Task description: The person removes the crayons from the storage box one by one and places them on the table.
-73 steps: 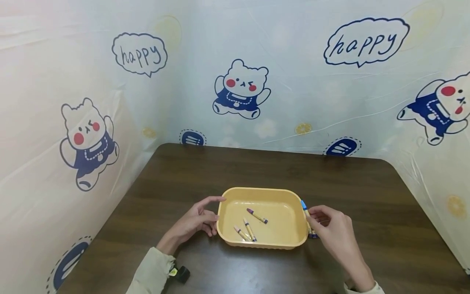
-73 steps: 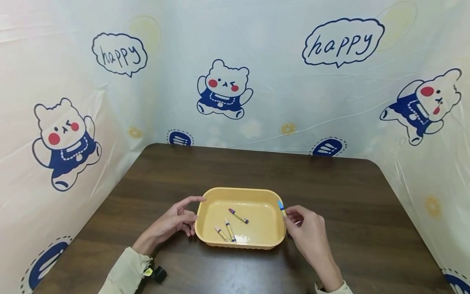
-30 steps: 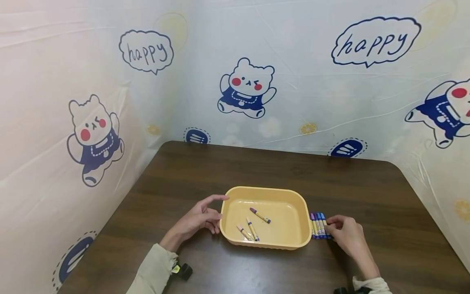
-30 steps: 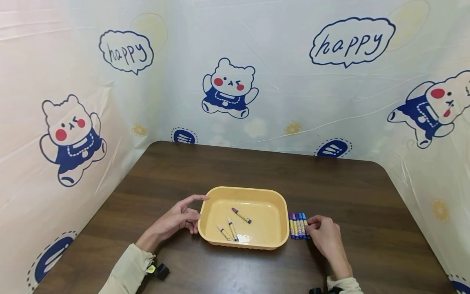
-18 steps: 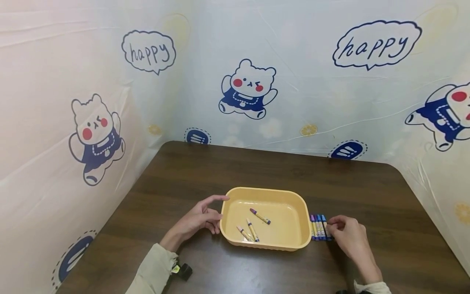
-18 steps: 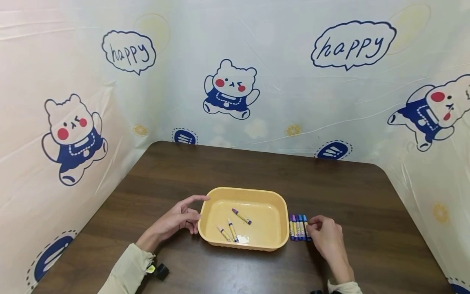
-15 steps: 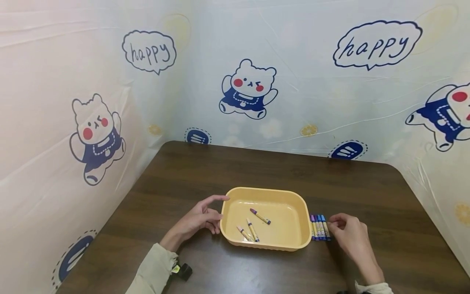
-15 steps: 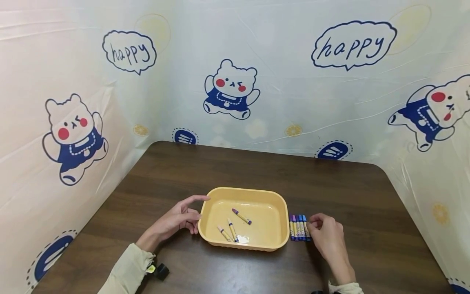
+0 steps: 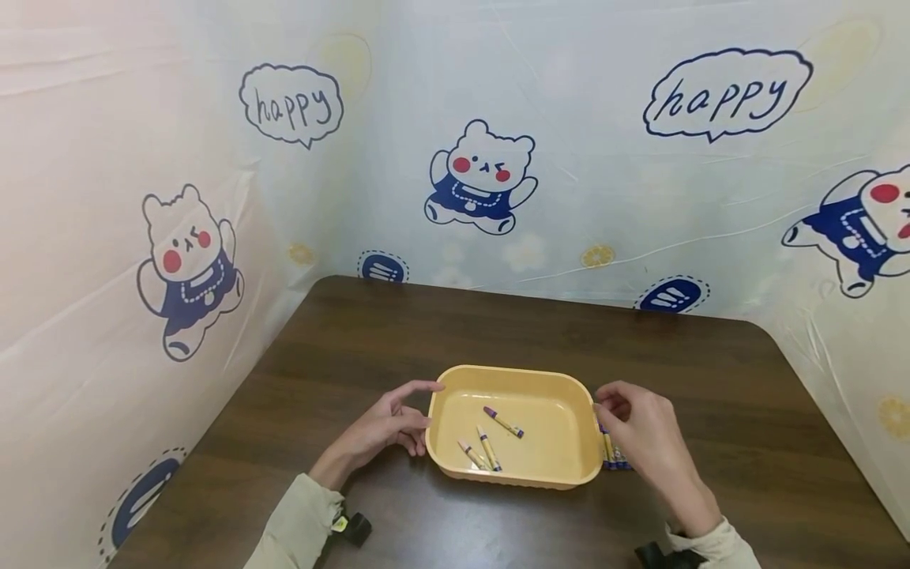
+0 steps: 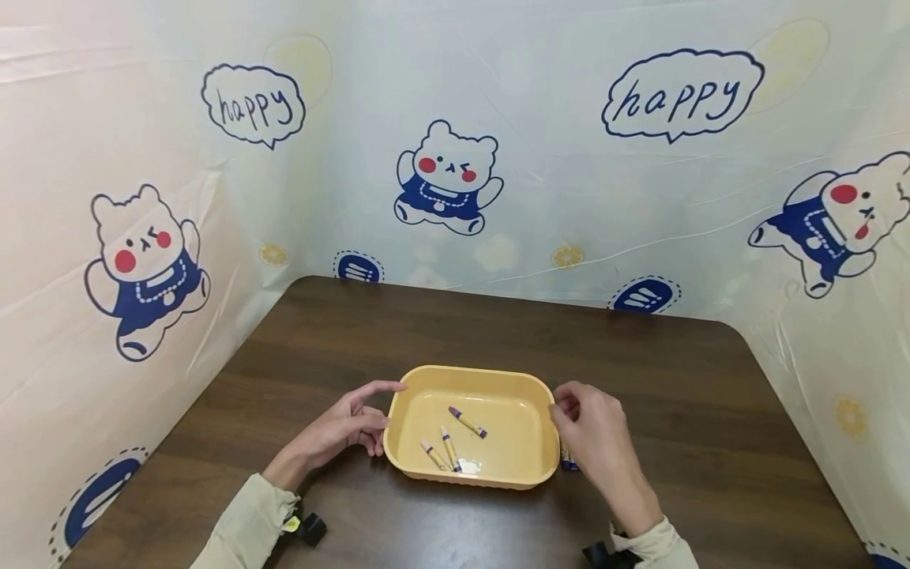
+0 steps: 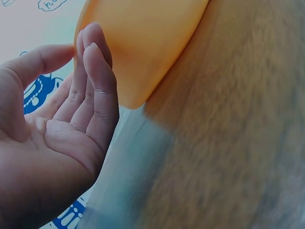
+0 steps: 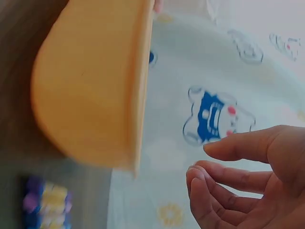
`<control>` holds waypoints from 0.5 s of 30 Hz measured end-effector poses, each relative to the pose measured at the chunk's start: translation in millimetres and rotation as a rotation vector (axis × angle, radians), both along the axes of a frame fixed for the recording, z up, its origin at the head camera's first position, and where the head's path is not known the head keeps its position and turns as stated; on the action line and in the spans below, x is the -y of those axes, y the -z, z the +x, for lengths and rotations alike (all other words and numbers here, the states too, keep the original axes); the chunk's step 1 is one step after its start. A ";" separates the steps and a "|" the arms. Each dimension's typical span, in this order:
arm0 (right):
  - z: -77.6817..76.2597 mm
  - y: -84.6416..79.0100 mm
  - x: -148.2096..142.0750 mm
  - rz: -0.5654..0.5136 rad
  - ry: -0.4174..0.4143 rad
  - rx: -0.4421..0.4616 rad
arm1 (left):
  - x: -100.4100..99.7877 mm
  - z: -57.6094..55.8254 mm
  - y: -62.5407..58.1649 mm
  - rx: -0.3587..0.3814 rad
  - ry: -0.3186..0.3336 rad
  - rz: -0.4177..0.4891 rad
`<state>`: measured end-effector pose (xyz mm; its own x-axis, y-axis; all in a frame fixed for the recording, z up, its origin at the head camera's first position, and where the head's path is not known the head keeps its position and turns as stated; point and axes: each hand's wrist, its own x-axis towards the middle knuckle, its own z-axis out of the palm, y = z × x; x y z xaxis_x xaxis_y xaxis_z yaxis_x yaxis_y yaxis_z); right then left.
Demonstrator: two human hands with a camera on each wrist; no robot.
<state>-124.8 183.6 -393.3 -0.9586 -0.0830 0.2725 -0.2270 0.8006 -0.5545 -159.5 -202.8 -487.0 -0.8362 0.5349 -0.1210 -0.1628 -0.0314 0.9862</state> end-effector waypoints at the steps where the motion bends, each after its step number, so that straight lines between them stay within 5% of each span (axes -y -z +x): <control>1: -1.8 -1.5 5.7 0.002 -0.022 -0.005 | 0.3 0.3 0.3 -0.002 0.002 0.002; 15: -27.5 9.1 82.3 0.021 -0.168 0.082 | 0.9 2.0 -0.9 0.007 -0.010 -0.011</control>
<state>-152.2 101.3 -402.4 -0.9498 -0.2485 0.1902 -0.3129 0.7669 -0.5603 -157.4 -203.7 -486.2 -0.8404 0.5254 -0.1330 -0.1697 -0.0220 0.9852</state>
